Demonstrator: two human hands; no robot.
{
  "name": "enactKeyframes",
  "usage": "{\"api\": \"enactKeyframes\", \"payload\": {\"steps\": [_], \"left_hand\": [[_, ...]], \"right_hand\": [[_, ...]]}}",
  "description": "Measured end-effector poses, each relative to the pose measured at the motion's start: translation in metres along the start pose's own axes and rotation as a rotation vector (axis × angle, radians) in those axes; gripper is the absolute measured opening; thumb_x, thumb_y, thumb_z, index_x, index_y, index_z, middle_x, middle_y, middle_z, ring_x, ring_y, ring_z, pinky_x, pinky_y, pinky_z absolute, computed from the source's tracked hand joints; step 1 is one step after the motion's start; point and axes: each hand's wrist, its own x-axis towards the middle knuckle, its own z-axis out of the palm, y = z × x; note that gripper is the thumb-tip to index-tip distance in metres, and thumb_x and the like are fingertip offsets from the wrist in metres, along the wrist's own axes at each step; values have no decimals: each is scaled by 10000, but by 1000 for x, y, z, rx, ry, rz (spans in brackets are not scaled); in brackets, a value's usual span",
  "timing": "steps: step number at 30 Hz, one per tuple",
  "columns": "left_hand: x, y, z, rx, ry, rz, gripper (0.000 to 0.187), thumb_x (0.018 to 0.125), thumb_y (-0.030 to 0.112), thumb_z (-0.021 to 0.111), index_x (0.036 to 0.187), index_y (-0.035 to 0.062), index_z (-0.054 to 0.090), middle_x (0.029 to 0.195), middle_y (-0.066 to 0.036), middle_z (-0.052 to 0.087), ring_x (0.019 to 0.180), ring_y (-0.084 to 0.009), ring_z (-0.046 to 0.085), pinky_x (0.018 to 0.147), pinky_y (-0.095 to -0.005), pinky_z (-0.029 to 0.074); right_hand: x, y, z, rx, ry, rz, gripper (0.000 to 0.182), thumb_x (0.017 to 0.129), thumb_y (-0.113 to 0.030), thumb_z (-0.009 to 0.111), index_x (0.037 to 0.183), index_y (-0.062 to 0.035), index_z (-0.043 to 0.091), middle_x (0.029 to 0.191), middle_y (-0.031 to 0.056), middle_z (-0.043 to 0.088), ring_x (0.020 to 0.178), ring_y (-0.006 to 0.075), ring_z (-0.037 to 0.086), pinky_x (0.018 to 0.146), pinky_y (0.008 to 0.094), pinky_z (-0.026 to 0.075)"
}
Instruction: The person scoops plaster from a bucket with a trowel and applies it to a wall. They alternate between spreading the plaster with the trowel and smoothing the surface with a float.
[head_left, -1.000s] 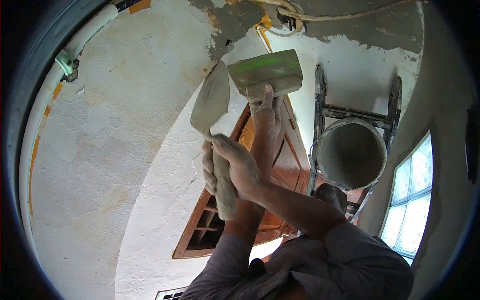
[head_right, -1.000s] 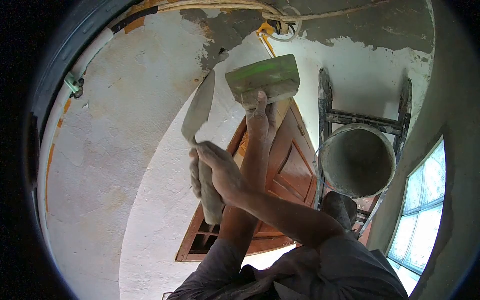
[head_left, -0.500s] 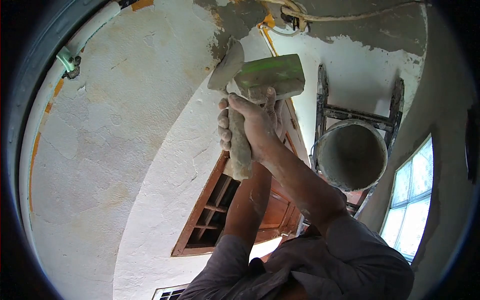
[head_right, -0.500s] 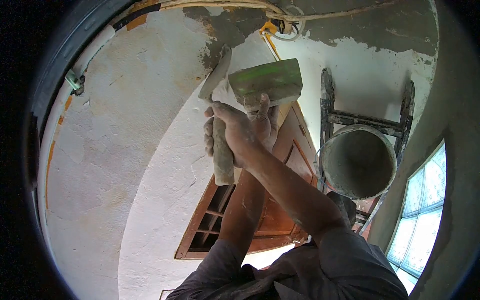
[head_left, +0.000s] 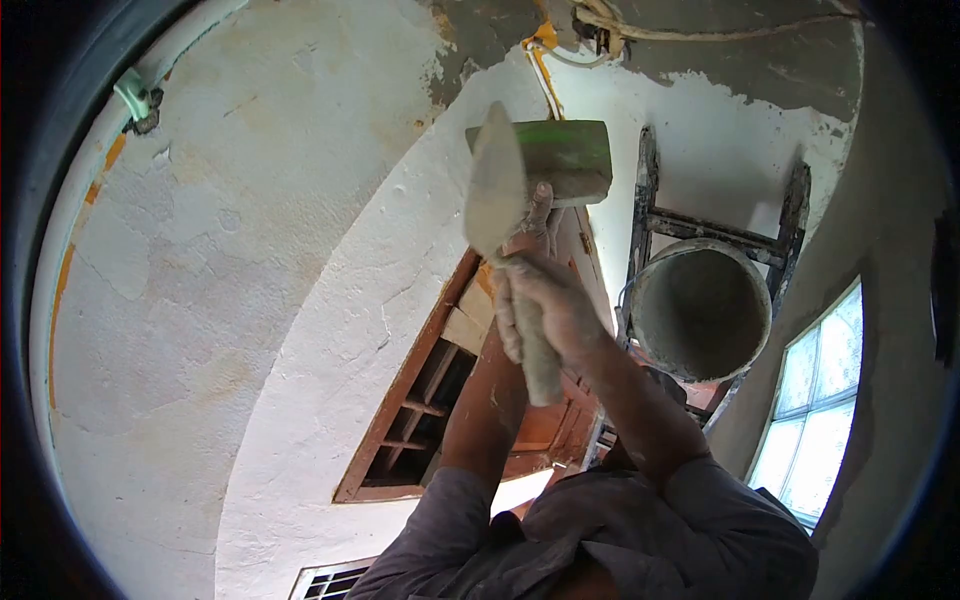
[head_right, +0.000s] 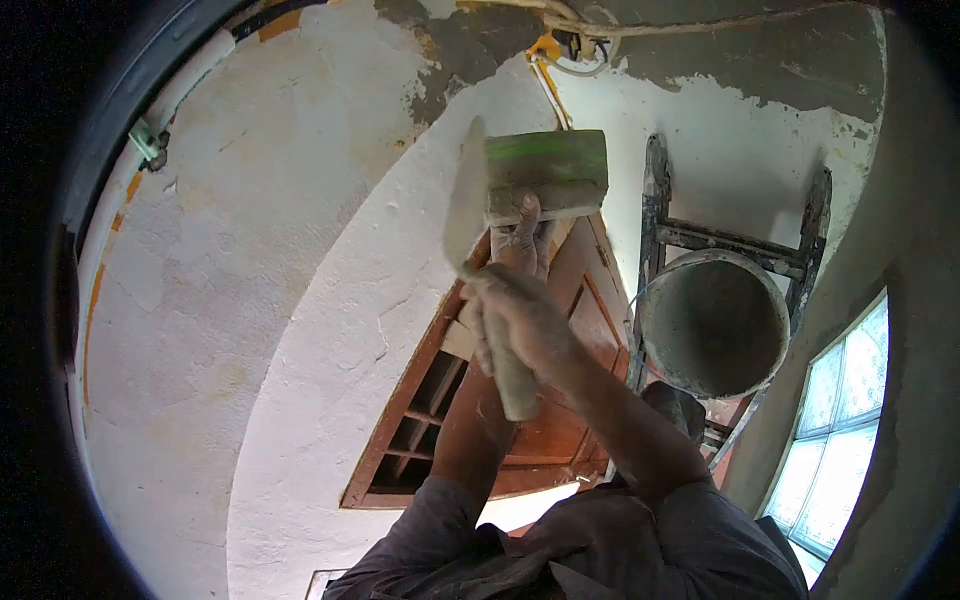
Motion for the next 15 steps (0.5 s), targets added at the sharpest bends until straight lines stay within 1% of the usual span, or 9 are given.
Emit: {"api": "enactKeyframes", "payload": {"steps": [2,4,5,7,8,11,12,14,15], "left_hand": [[6,-15,-47,313,-179,54,609,932,114,670,1442,44,344,1385,-99,471,1263,-238,496,1044,-336,471],[-15,8,-43,261,-207,-28,547,963,140,627,1433,38,369,1402,-106,480,1277,-250,493,1035,-375,470],[-25,20,-40,237,-219,-69,517,978,154,606,1429,36,381,1410,-110,484,1284,-256,491,1030,-395,470],[-35,23,-53,168,-224,-70,489,992,158,582,1427,40,392,1398,-105,499,1281,-253,492,1028,-406,453],[-45,35,-57,178,-142,-190,577,975,207,619,1443,12,343,1355,-129,514,1191,-207,556,992,-341,486],[-65,50,-79,0,-212,-274,581,975,240,622,1421,-22,357,1364,-139,515,1209,-222,554,995,-372,496],[-71,55,-86,45,-172,-351,575,978,313,607,1384,-43,409,1324,-155,553,1174,-244,587,972,-394,517],[-77,59,-95,30,-152,-450,563,984,349,584,1365,-41,443,1278,-165,584,1131,-253,613,949,-399,530],[-81,60,-99,23,-139,-502,561,987,367,572,1356,-40,459,1255,-170,599,1110,-257,625,938,-401,537]], "right_hand": [[-5,-4,-25,81,-27,26,259,984,-286,511,1047,-37,539,694,77,551,450,167,532,357,298,465],[-15,-12,-52,159,-76,66,271,964,-300,532,1044,-41,539,690,84,543,430,171,512,345,300,453],[-21,-16,-69,116,-83,60,276,957,-306,540,1036,-42,538,682,83,533,417,168,497,332,296,438],[-32,-26,-103,66,-137,34,290,946,-314,553,1023,-35,536,673,84,523,399,163,475,312,286,414],[-41,-32,-116,66,-150,44,292,940,-306,560,1024,-27,538,675,89,525,396,161,471,308,282,409],[-69,-55,-146,65,-131,140,293,920,-265,586,1040,-2,544,686,106,535,391,156,462,303,270,408],[-74,-54,-152,89,-182,168,283,911,-239,592,1036,11,546,687,113,537,396,158,464,304,268,408],[-79,-47,-162,136,-289,220,266,892,-187,605,1029,35,550,688,127,540,405,163,469,307,265,407],[-84,-40,-162,129,-272,263,273,901,-196,592,1018,48,549,672,121,529,394,163,474,306,272,403]]}}
